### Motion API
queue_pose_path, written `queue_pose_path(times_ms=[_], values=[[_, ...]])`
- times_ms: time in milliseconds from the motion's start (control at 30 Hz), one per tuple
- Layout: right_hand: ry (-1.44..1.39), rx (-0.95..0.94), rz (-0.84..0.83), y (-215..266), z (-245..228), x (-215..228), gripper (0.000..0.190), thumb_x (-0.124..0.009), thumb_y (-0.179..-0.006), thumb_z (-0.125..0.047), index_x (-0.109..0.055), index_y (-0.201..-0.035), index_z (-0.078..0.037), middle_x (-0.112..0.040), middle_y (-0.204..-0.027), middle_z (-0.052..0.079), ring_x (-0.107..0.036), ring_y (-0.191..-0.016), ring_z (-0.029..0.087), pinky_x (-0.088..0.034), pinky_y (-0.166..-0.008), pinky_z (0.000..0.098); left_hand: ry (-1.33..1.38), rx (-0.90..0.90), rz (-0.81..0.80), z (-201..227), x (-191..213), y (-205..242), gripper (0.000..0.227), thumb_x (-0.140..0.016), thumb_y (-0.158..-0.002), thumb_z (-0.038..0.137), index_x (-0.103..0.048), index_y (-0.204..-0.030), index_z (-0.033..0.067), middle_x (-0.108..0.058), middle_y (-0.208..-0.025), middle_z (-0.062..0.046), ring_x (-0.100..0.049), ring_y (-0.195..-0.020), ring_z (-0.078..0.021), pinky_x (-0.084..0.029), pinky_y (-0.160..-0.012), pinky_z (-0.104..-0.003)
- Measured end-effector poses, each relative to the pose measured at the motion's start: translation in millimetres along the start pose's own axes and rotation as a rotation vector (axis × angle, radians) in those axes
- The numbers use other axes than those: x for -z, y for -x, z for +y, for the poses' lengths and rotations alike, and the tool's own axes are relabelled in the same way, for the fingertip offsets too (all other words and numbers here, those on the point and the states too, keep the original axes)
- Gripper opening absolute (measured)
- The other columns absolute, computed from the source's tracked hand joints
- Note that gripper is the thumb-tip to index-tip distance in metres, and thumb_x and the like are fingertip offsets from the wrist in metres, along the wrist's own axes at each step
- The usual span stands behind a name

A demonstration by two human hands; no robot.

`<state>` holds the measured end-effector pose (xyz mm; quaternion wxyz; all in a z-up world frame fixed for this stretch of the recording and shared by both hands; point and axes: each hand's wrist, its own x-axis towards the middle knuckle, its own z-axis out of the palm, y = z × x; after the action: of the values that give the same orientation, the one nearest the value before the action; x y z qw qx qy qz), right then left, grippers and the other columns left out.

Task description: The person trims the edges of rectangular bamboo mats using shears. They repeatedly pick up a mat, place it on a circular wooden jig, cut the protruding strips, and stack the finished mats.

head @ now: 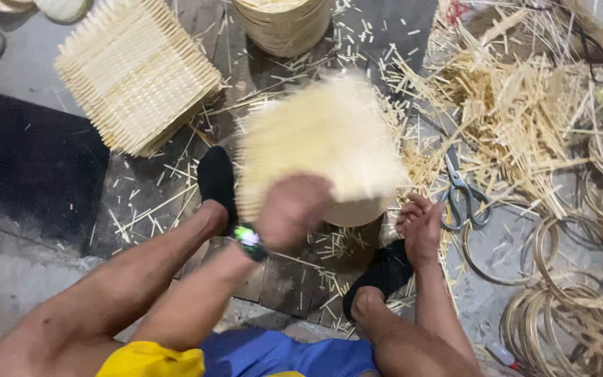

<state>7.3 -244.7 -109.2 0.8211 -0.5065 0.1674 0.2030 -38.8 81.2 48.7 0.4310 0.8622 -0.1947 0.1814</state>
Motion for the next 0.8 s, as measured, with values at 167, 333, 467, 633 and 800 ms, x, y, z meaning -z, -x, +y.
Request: queue_pose_path(times_ms=[167, 333, 467, 633, 800], values=[[0.171, -0.039, -0.048, -15.7, -10.0, -13.2, 0.027, -0.066, -0.094, -0.022, -0.063, -0.112, -0.002, -0.065, -0.097, 0.003, -0.062, -0.084, 0.011, -0.051, -0.073, 0.0268, -0.195, -0.102, -0.353, -5.0, -83.8, 64.8, 0.028, -0.067, -0.077, 0.015, -0.068, -0.102, 0.0048, -0.073, -0.109, -0.007, -0.07, -0.105, -0.0278, -0.058, -0.08, -0.041], [0.399, 0.051, 0.082, -18.9, 19.5, -12.5, 0.023, -0.081, -0.086, -0.007, -0.067, -0.104, -0.003, -0.065, -0.081, -0.004, -0.056, -0.069, 0.004, -0.047, -0.061, 0.019, -0.222, 0.378, -0.118, -77.7, -88.8, 91.9, 0.032, -0.076, -0.098, 0.01, -0.06, -0.126, 0.013, -0.068, -0.12, -0.008, -0.068, -0.117, -0.022, -0.061, -0.097, -0.036], [0.492, 0.156, 0.173, -18.9, 30.5, -10.7, 0.024, -0.084, -0.09, -0.008, -0.067, -0.104, 0.001, -0.06, -0.083, -0.002, -0.05, -0.07, 0.004, -0.042, -0.061, 0.0209, 0.424, 1.266, 0.216, -153.3, -64.9, 79.9, 0.068, -0.089, -0.074, 0.013, -0.055, -0.131, -0.0059, -0.077, -0.102, -0.012, -0.075, -0.087, -0.0174, -0.064, -0.073, -0.031], [0.45, 0.201, 0.196, -22.4, 26.4, -16.1, 0.026, -0.08, -0.09, -0.009, -0.068, -0.109, 0.002, -0.071, -0.094, 0.001, -0.063, -0.079, 0.005, -0.052, -0.07, 0.0203, 0.594, 1.272, 0.198, -175.1, -71.2, 80.1, 0.042, -0.09, -0.074, 0.009, -0.072, -0.109, -0.0063, -0.077, -0.09, -0.01, -0.071, -0.074, -0.0148, -0.059, -0.064, -0.027], [0.492, 0.17, 0.272, -25.4, 43.1, -7.4, 0.033, -0.081, -0.086, -0.007, -0.064, -0.114, 0.002, -0.073, -0.096, 0.004, -0.067, -0.083, 0.009, -0.056, -0.073, 0.0232, 0.355, 1.242, 0.005, -168.2, -63.7, 73.9, 0.036, -0.088, -0.081, 0.018, -0.075, -0.108, -0.0031, -0.077, -0.091, -0.009, -0.068, -0.074, -0.0131, -0.054, -0.065, -0.028]])
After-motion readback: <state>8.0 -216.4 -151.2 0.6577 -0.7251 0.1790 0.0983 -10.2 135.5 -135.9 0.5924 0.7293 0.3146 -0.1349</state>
